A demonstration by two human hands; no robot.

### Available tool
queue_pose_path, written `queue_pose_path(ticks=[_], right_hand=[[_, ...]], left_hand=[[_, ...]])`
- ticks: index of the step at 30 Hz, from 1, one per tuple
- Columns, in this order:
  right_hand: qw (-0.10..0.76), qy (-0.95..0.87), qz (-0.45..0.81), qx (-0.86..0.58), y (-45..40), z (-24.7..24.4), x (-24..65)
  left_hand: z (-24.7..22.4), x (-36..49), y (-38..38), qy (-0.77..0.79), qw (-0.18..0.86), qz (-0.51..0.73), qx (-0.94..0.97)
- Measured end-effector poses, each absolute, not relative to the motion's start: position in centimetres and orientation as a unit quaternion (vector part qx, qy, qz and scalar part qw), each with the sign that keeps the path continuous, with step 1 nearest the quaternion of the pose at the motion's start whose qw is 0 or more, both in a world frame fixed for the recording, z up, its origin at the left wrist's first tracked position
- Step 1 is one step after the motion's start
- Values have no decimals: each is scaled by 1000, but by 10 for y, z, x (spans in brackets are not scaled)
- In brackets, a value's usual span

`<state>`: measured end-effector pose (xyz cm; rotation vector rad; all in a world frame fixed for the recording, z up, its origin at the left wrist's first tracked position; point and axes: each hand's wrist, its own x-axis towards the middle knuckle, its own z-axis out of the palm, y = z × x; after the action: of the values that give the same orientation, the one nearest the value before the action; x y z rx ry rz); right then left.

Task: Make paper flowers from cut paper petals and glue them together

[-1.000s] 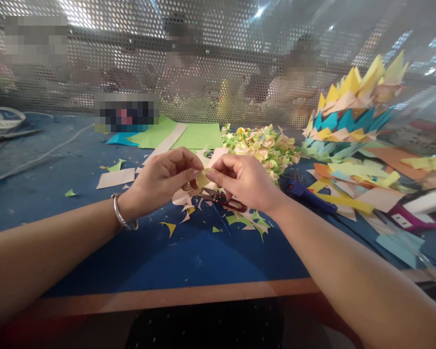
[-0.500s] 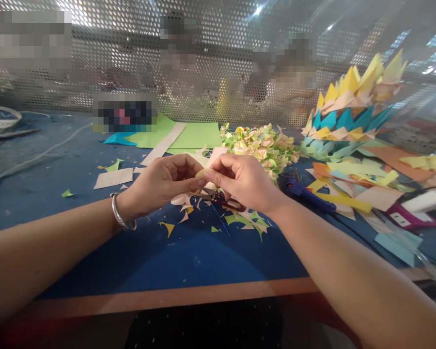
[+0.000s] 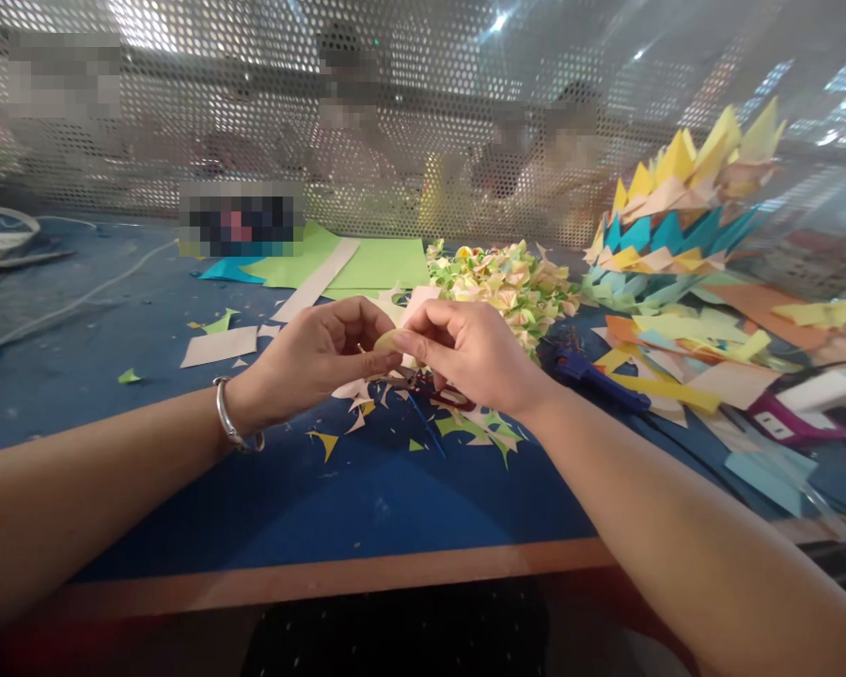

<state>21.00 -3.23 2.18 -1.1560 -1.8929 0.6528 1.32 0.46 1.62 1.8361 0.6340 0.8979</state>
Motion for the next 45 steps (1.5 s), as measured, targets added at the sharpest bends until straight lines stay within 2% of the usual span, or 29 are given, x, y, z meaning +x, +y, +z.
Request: queue_pose_path(ticks=[18, 30, 36, 45], right_hand=[[407, -747, 284, -443, -32, 23, 210], [411, -743, 281, -447, -32, 23, 212], [389, -754, 292, -441, -29, 20, 215], [365, -741, 356, -436, -26, 18, 216]], left_hand=[[15, 18, 2, 248, 583, 366, 682], [16, 16, 0, 245, 423, 398, 777], [13, 18, 0, 224, 512, 413, 719], [12, 15, 4, 216, 544, 387, 712]])
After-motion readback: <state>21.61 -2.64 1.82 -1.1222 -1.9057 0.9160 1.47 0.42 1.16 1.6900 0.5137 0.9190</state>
